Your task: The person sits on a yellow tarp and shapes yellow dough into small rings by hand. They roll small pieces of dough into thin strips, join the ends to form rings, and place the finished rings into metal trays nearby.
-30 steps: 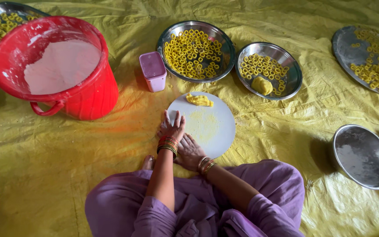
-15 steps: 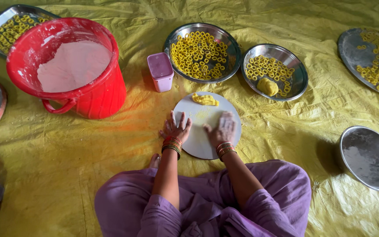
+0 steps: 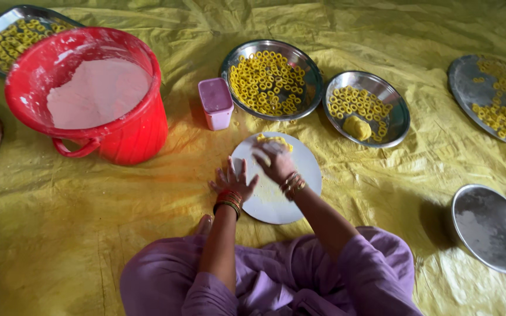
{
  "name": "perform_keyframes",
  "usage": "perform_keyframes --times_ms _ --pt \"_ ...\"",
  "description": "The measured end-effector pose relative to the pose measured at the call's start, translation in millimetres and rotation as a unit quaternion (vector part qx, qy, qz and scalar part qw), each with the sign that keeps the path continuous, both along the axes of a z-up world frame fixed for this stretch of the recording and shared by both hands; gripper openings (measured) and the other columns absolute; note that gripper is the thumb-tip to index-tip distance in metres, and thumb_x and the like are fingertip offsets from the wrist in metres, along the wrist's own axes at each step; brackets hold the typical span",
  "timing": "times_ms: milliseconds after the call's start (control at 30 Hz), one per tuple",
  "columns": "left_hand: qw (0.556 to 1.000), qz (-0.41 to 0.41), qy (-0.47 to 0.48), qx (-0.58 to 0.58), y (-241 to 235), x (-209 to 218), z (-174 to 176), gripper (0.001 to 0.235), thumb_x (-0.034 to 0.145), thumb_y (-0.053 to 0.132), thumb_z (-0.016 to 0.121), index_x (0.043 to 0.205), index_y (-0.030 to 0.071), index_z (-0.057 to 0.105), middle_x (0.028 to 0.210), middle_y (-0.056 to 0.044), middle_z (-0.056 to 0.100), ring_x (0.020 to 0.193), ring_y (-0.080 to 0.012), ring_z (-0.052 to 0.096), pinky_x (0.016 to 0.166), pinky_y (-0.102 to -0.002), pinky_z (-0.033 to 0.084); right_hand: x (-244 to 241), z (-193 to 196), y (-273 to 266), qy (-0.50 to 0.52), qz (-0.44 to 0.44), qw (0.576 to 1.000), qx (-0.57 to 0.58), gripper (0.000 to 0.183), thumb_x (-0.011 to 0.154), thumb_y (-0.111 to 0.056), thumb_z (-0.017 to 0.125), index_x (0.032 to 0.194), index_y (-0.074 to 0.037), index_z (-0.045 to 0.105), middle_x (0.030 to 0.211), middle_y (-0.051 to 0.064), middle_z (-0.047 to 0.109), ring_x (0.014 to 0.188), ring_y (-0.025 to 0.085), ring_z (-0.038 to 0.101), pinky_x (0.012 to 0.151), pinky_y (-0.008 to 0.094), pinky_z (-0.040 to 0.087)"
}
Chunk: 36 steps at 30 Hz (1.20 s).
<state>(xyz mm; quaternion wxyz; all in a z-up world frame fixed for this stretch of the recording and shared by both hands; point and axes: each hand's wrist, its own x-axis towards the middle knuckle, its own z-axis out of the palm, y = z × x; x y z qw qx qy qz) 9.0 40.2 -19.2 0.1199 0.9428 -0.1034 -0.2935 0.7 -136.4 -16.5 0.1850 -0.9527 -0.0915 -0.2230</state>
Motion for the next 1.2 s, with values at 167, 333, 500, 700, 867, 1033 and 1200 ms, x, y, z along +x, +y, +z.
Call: perform_keyframes --times_ms 167,333,500,700,867,1033,1200 --pt "0.999 -0.029 0.020 0.030 2 -6 22 0.121 0.076 0.082 0.062 0.160 0.046 -0.018 0.169 -0.002 -0.033 0.156 -0.0439 -0.017 0.117 -0.073 -0.005 38 -29 -38 0.080 -0.061 0.995 0.017 0.070 0.084 -0.030 0.077 0.144 -0.005 0.053 0.150 0.021 0.045 0.143 0.041 0.035 0.116 0.053 0.025" --pt "0.999 -0.025 0.019 0.032 1 -7 28 0.121 0.078 0.079 0.066 0.159 0.046 -0.019 0.168 -0.001 -0.035 0.156 -0.0432 -0.019 0.118 -0.073 -0.007 23 -37 -52 0.038 -0.030 0.991 0.127 0.051 0.088 -0.006 0.071 0.137 -0.017 0.066 0.145 0.011 0.062 0.139 0.032 0.050 0.118 0.045 0.032" --pt "0.999 -0.016 0.027 0.025 -1 -8 30 0.120 0.079 0.079 0.064 0.159 0.047 -0.019 0.167 0.000 -0.036 0.156 -0.0423 -0.019 0.118 -0.073 -0.007 14 7 -58 0.106 -0.100 0.946 0.289 0.036 0.097 -0.009 0.062 0.132 -0.016 0.068 0.118 0.010 0.076 0.101 0.019 0.076 0.090 0.033 0.060" --pt "0.999 -0.014 0.031 0.013 1 -5 14 0.109 0.083 0.080 0.055 0.160 0.048 -0.016 0.168 0.002 -0.034 0.157 -0.0418 -0.014 0.119 -0.072 -0.004 -53 28 -14 0.324 -0.218 0.919 0.049 0.044 0.110 -0.024 0.046 0.153 -0.022 0.051 0.124 0.008 0.074 0.099 0.026 0.076 0.083 0.037 0.064" --pt "1.000 0.003 0.029 -0.007 0 3 -3 0.083 0.090 0.082 0.024 0.160 0.051 -0.010 0.169 0.007 -0.030 0.158 -0.0405 -0.008 0.119 -0.073 0.001 -143 -10 62 0.363 -0.100 0.913 -0.157 0.093 0.102 -0.047 0.053 0.157 0.009 0.005 0.165 0.032 0.003 0.154 0.047 0.001 0.123 0.059 0.008" --pt "0.999 0.020 0.018 -0.033 1 4 -10 0.083 0.090 0.083 0.025 0.160 0.050 -0.004 0.170 0.006 -0.025 0.158 -0.0403 -0.007 0.119 -0.072 0.001 -89 -24 51 0.337 -0.191 0.922 -0.016 0.104 0.097 -0.070 0.040 0.158 0.006 0.002 0.168 0.025 -0.007 0.156 0.038 -0.011 0.123 0.060 -0.004" --pt "0.997 0.045 0.023 -0.055 -1 4 -12 0.075 0.093 0.078 0.021 0.160 0.053 -0.001 0.171 0.008 -0.023 0.158 -0.0402 -0.005 0.118 -0.074 0.001 -22 -12 32 0.179 -0.263 0.948 -0.006 0.107 0.095 -0.069 0.045 0.161 0.005 0.002 0.169 0.025 -0.005 0.156 0.039 -0.010 0.122 0.061 -0.007"
